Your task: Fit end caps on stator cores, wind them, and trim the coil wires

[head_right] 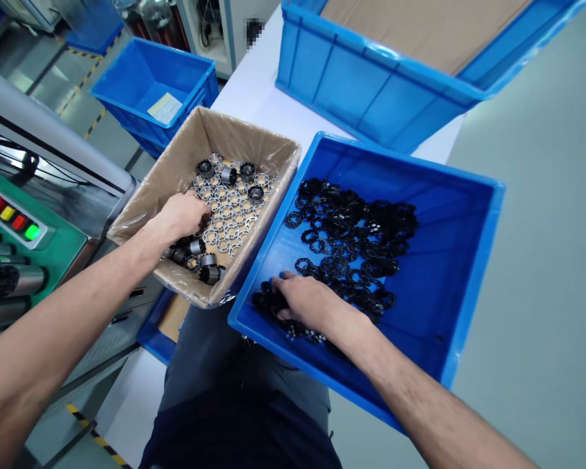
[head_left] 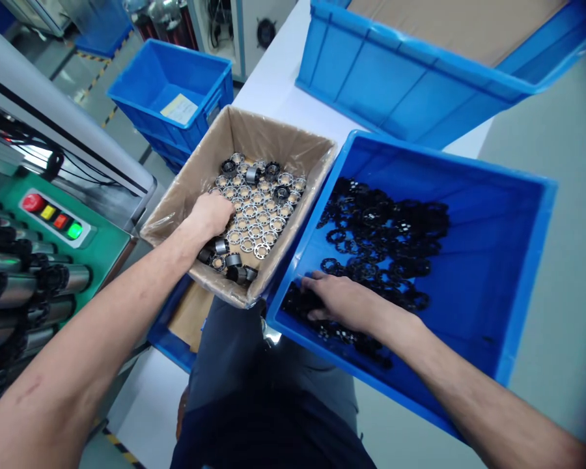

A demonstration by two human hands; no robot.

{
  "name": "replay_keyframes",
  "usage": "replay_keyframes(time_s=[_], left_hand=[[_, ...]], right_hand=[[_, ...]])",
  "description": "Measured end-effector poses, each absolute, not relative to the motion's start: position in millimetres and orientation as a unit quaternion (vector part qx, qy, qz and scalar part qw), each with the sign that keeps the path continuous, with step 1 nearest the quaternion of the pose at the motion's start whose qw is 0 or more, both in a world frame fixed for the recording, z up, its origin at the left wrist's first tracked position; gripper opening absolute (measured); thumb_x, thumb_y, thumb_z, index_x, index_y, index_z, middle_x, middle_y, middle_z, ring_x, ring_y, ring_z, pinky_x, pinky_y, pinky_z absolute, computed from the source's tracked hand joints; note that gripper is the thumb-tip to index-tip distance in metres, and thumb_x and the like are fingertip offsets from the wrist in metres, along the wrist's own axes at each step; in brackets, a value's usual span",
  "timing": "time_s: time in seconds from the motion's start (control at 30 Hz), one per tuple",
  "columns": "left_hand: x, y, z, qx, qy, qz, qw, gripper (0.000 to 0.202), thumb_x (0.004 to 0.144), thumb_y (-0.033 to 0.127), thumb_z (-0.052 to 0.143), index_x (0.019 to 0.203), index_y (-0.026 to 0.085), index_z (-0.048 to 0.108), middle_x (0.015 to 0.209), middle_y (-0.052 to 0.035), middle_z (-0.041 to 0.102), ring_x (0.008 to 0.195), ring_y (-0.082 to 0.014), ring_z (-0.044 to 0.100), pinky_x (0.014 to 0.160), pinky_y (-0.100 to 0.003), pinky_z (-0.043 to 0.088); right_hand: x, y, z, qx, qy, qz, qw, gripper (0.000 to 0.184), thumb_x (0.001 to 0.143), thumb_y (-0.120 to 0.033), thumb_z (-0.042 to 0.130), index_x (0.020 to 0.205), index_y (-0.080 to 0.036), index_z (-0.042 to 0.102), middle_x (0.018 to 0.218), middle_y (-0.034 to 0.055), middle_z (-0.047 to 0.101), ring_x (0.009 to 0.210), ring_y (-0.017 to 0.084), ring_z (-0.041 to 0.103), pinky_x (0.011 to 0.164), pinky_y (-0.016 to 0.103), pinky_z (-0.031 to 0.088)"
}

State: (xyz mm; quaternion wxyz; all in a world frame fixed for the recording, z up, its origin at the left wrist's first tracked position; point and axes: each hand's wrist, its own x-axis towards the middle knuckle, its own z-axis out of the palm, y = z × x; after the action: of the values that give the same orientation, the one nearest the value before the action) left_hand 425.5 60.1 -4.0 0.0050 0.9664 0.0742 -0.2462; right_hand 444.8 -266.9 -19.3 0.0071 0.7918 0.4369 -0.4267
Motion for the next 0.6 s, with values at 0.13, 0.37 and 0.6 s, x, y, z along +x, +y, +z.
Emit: replay_keyframes(time_s=[0.13, 0.37, 0.6], left_hand=[[419.7, 57.3, 11.3, 0.970, 0.102, -0.221, 0.020, 0.031, 0.100, 0.010, 0.067, 0.107, 0.020, 0.096, 0.113, -0.0192, 0.088, 0.129, -0.0449, 0.082, 0.118, -0.063, 0.062], [385.2, 46.4, 43.6, 0.945, 0.161, -0.013, 0.284, 0.029, 0.098, 0.026, 0.077, 0.126, 0.022, 0.084, 0.146, -0.0154, 0.079, 0.125, -0.0351, 0.082, 0.114, -0.056, 0.065], [370.4, -29.9, 47.8, 0.521, 0.222, 0.003, 0.824, 0.026, 0.101, 0.032, 0.068, 0.122, 0.018, 0.072, 0.129, -0.0136, 0.084, 0.102, -0.0229, 0.083, 0.064, -0.026, 0.059]], right_hand=[[448.2, -274.9, -16.5, 0.802, 0.434, -0.410, -0.031, 0.038, 0.094, 0.000, 0.081, 0.127, -0.019, 0.085, 0.134, 0.0139, 0.087, 0.118, 0.035, 0.090, 0.095, 0.036, 0.064], [459.2, -301.6, -0.1, 0.840, 0.372, -0.323, -0.229, 0.042, 0.102, -0.007, 0.060, 0.139, -0.023, 0.073, 0.113, 0.0052, 0.089, 0.086, 0.021, 0.085, 0.079, 0.032, 0.060], [454.7, -293.6, 28.0, 0.709, 0.275, -0.238, -0.605, 0.018, 0.106, -0.031, 0.087, 0.110, -0.026, 0.070, 0.087, -0.0016, 0.080, 0.065, 0.016, 0.076, 0.061, 0.026, 0.063]])
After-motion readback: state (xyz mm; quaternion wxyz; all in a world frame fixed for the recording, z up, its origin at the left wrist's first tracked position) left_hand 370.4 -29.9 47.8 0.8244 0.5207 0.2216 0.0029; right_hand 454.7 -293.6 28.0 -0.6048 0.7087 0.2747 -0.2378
